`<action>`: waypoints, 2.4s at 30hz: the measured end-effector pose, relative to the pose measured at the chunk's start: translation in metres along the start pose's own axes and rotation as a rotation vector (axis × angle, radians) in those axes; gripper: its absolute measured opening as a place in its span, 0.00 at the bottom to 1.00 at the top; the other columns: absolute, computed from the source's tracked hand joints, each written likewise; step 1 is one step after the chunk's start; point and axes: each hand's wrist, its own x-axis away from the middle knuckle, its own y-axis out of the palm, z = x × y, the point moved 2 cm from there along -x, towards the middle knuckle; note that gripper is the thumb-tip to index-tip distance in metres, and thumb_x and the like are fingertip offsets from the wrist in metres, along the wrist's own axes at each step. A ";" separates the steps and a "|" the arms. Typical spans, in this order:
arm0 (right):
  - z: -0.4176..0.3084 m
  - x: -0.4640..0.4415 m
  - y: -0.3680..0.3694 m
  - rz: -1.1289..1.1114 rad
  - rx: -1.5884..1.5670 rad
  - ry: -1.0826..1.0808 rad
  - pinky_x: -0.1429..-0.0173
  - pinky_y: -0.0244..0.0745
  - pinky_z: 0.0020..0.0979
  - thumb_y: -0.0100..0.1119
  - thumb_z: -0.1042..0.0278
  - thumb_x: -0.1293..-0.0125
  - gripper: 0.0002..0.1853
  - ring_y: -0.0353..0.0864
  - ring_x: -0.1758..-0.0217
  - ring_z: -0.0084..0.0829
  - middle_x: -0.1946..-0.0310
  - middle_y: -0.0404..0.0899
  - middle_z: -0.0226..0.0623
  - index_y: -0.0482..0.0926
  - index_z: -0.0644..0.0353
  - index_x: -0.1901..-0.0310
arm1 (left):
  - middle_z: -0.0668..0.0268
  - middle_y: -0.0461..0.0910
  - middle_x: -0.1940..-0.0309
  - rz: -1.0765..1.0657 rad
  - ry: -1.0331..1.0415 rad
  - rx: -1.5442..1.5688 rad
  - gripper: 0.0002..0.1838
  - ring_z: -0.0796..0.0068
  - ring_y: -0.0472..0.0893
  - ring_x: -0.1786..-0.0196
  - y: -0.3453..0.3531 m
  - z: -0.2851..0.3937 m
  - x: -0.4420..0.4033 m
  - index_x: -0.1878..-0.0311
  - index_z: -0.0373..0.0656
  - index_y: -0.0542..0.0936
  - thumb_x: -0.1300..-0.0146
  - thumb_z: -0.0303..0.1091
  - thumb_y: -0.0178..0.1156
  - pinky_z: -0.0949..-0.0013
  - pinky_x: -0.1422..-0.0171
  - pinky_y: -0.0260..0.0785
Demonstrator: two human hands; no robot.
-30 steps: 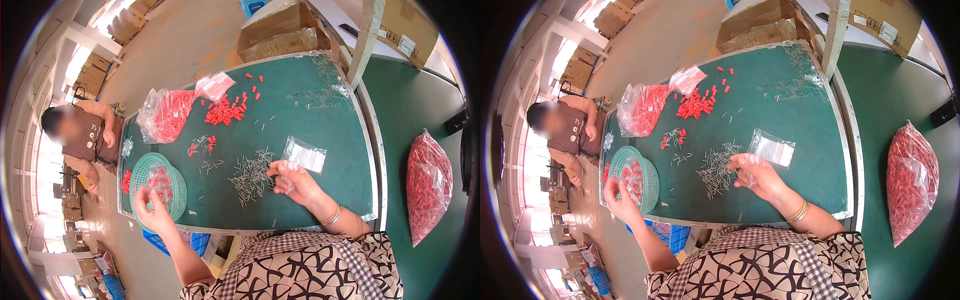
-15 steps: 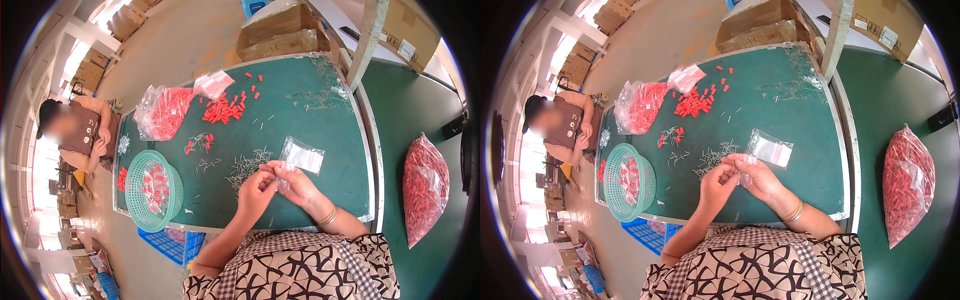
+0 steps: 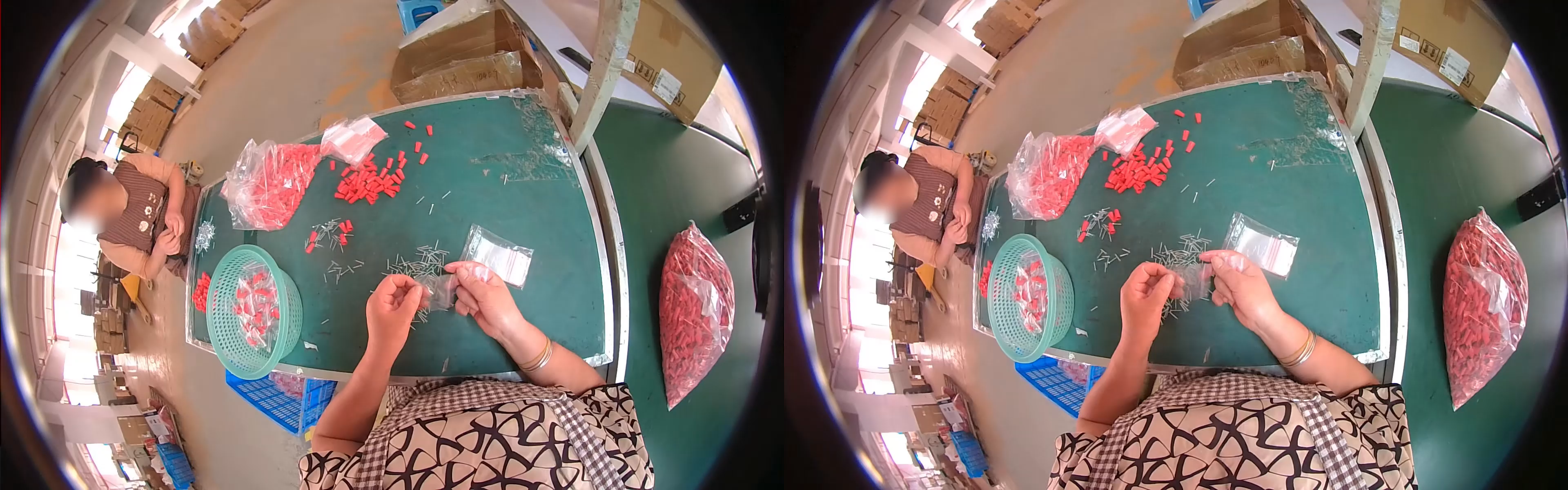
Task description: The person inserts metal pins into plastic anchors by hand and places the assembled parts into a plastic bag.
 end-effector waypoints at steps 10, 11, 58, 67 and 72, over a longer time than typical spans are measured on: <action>-0.003 0.008 0.023 0.014 0.152 0.058 0.70 0.72 0.24 0.62 0.67 0.32 0.16 0.76 0.70 0.19 0.61 0.83 0.33 0.77 0.67 0.47 | 0.62 0.83 0.67 0.046 0.054 0.088 0.01 0.79 0.80 0.67 0.000 0.003 0.002 0.61 0.37 0.76 0.33 0.22 0.55 0.74 0.59 0.73; 0.000 0.006 0.015 0.026 0.142 0.066 0.69 0.72 0.23 0.63 0.68 0.33 0.15 0.77 0.69 0.19 0.62 0.83 0.33 0.78 0.66 0.49 | 0.62 0.83 0.67 0.055 0.056 0.088 0.01 0.78 0.80 0.67 0.000 0.002 0.003 0.61 0.37 0.76 0.33 0.22 0.55 0.74 0.59 0.73; -0.015 0.009 0.020 0.059 0.575 0.089 0.78 0.66 0.21 0.65 0.68 0.36 0.07 0.71 0.82 0.17 0.76 0.77 0.27 0.83 0.63 0.64 | 0.76 0.79 0.69 -0.174 -0.061 -0.111 0.04 0.89 0.73 0.67 -0.005 -0.004 -0.013 0.59 0.37 0.81 0.36 0.25 0.63 0.82 0.62 0.67; -0.014 0.011 0.022 0.199 0.825 -0.136 0.78 0.69 0.24 0.66 0.69 0.38 0.07 0.73 0.82 0.19 0.76 0.80 0.30 0.83 0.64 0.69 | 0.62 0.81 0.60 0.164 0.695 -0.763 0.11 0.74 0.80 0.63 0.005 0.020 -0.003 0.60 0.36 0.81 0.46 0.24 0.70 0.73 0.55 0.73; -0.013 0.012 0.025 0.167 1.199 -0.548 0.72 0.70 0.33 0.67 0.69 0.41 0.09 0.77 0.77 0.28 0.78 0.77 0.36 0.79 0.63 0.74 | 0.66 0.81 0.69 0.026 0.268 -0.417 0.08 0.80 0.78 0.68 0.014 -0.004 0.009 0.61 0.35 0.82 0.44 0.24 0.68 0.76 0.61 0.71</action>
